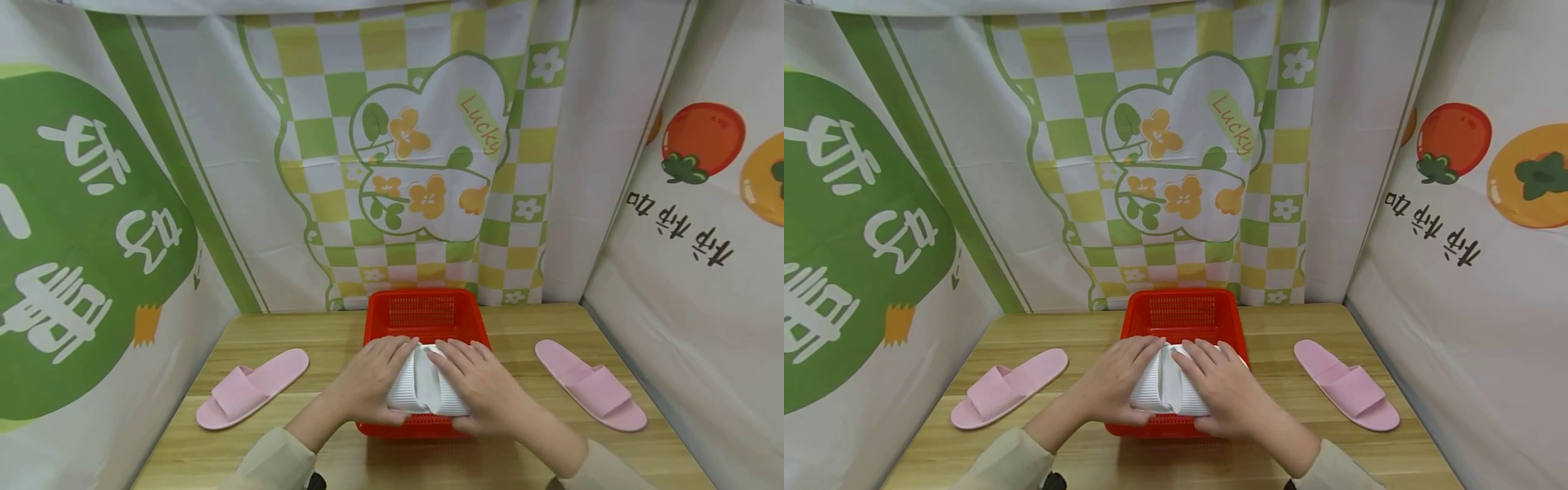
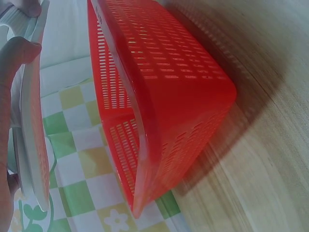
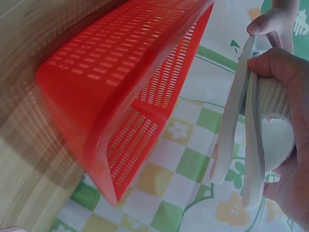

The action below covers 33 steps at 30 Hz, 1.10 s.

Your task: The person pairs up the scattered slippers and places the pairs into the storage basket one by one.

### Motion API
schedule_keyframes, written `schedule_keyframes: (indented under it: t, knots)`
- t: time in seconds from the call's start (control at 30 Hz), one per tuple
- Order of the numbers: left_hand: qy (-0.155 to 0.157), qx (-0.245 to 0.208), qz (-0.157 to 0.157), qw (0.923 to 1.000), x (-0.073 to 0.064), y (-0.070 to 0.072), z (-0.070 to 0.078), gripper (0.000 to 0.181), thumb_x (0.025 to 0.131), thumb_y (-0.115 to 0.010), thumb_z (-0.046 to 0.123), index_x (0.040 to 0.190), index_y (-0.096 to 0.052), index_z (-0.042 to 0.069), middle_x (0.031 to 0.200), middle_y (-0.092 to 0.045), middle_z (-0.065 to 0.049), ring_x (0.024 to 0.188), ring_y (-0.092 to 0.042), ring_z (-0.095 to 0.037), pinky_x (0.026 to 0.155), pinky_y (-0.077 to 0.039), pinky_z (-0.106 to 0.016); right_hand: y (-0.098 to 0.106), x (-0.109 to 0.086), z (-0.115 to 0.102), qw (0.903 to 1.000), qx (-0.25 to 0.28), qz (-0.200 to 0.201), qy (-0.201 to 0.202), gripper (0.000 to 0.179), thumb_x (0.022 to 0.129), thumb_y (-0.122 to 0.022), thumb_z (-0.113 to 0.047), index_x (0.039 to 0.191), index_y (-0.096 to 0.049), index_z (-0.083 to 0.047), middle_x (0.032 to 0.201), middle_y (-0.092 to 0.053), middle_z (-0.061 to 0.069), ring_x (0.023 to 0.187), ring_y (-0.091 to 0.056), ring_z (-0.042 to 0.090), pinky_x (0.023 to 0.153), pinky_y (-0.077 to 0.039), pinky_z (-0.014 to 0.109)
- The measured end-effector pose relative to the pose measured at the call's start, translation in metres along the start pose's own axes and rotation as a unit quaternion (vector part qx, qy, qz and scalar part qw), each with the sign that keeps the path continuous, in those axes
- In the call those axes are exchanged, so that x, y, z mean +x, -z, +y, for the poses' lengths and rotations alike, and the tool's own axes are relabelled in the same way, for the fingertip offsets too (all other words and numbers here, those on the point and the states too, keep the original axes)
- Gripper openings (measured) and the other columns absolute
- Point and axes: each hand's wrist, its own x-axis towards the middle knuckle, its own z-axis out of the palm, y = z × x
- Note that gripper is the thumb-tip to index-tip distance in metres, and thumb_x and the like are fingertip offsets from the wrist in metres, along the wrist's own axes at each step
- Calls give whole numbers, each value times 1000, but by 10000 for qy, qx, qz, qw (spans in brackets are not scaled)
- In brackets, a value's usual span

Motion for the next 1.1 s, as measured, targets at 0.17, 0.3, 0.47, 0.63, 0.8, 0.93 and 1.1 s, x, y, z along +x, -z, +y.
schedule_keyframes:
  t: [0.17, 0.3, 0.47, 0.63, 0.8, 0.93, 1.1]
  knots:
    - [-29, 55, 35, 10000, 1, 0, 0, 98, 65, -72, 55, 141, -40, 2, 132, -50, -10, 118, -48, -24, 102, -41, -40, 1, 2, -1, 10000, -54, -54, 3, 102, 56, -83, -43, 142, -42, -5, 141, -47, 15, 126, -46, 34, 94, -43, 55]
    - [-64, 103, 91, 9999, 1, 0, 0, 100, 64, -72, 56, 141, -40, 1, 131, -50, -11, 118, -48, -25, 101, -41, -41, 2, 4, -2, 10000, -61, -59, 4, 101, 57, -83, -43, 142, -42, -6, 141, -46, 14, 126, -46, 33, 94, -43, 54]
    - [-53, 111, 82, 9999, 1, 0, 0, 99, 64, -72, 57, 140, -40, 2, 131, -50, -10, 118, -48, -25, 101, -41, -41, 1, 5, -2, 10000, -53, 2, 50, 99, 58, -82, -42, 141, -43, -6, 140, -48, 14, 124, -47, 33, 93, -44, 53]
    - [-32, 100, 68, 9999, 2, 1, 1, 99, 64, -72, 56, 140, -40, 2, 131, -50, -10, 119, -48, -24, 102, -41, -41, -1, 5, -2, 10000, -42, 18, 42, 99, 57, -83, -41, 141, -43, -6, 139, -48, 14, 123, -47, 33, 93, -44, 52]
    - [-51, 102, 84, 9999, 2, 0, 0, 99, 64, -72, 56, 140, -40, 3, 131, -51, -10, 118, -48, -24, 102, -41, -41, -2, 7, -2, 9999, -43, 76, 89, 97, 57, -82, -41, 139, -45, -5, 137, -49, 14, 122, -48, 33, 93, -43, 49]
    - [-58, 137, 70, 9999, 2, -1, 0, 99, 64, -71, 57, 141, -40, 3, 131, -50, -10, 119, -48, -24, 101, -41, -40, -3, 7, -3, 9998, -19, 142, 118, 96, 57, -82, -41, 138, -46, -5, 136, -50, 14, 121, -48, 33, 93, -42, 48]
    - [-58, 135, 90, 9999, 2, -1, 1, 99, 64, -71, 57, 141, -41, 2, 130, -51, -10, 118, -48, -24, 101, -42, -40, -4, 7, -3, 9999, -50, 110, 102, 96, 57, -81, -40, 138, -46, -4, 137, -49, 14, 121, -47, 33, 93, -42, 50]
